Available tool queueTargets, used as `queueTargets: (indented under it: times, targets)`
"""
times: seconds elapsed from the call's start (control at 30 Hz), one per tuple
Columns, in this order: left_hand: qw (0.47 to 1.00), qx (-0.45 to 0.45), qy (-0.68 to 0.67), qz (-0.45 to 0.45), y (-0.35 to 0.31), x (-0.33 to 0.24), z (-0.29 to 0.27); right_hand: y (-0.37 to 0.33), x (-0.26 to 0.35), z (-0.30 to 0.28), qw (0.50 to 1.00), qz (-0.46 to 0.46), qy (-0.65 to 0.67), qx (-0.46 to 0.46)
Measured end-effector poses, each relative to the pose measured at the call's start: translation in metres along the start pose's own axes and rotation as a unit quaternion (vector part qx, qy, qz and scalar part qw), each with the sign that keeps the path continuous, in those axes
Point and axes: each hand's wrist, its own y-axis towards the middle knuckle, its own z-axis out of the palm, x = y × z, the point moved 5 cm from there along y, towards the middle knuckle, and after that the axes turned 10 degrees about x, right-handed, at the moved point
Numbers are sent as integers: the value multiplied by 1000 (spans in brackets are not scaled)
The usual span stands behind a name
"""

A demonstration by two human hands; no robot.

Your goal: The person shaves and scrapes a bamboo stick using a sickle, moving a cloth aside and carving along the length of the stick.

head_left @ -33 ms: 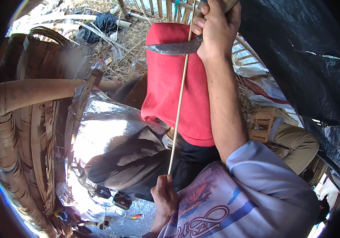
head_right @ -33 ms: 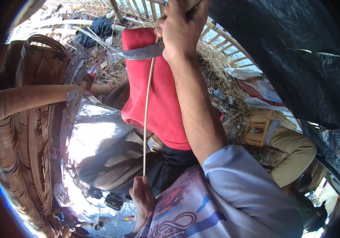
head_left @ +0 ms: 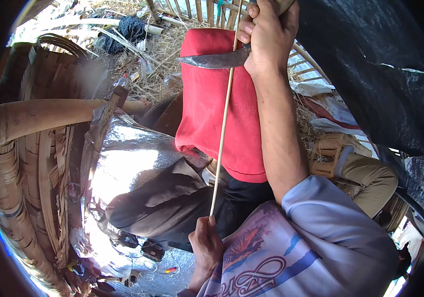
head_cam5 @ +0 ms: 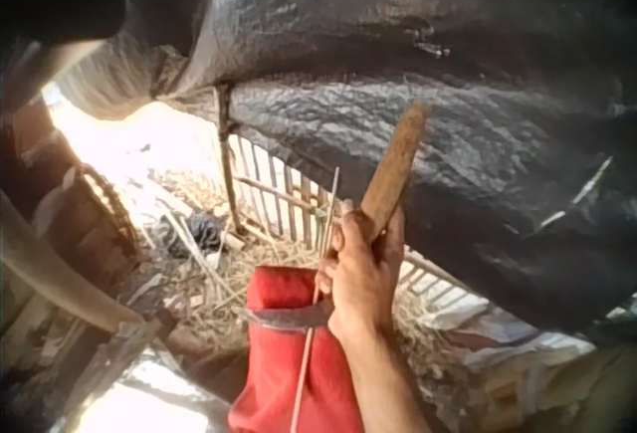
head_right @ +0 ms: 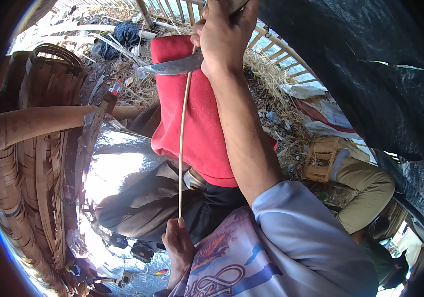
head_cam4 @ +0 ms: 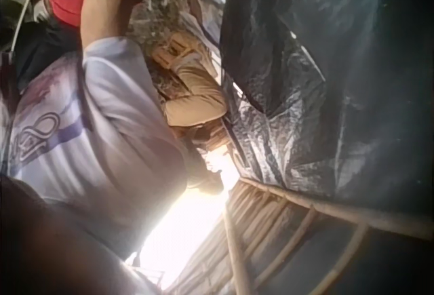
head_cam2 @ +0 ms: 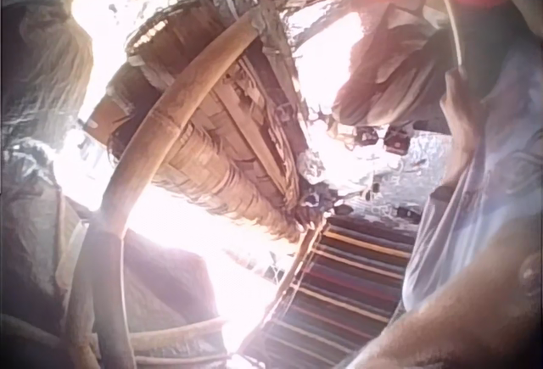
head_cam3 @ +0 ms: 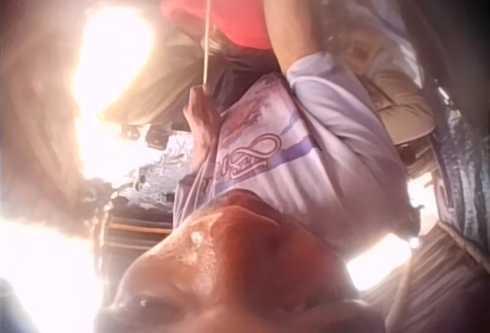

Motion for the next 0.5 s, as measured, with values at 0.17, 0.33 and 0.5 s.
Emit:
queueTargets:
  times: [0.17,0.33,0.5]
  targets:
    - [998,-1,-62,32,18,-18,4,-1,-10,-1,1000,26,-1,-5]
    - [992,0,-105,62,49,-29,14,-6,-11,8,999,30,8,18]
    - [987,-23,-116,113,78,-59,8,-8,-13,12,999,17,14,25]
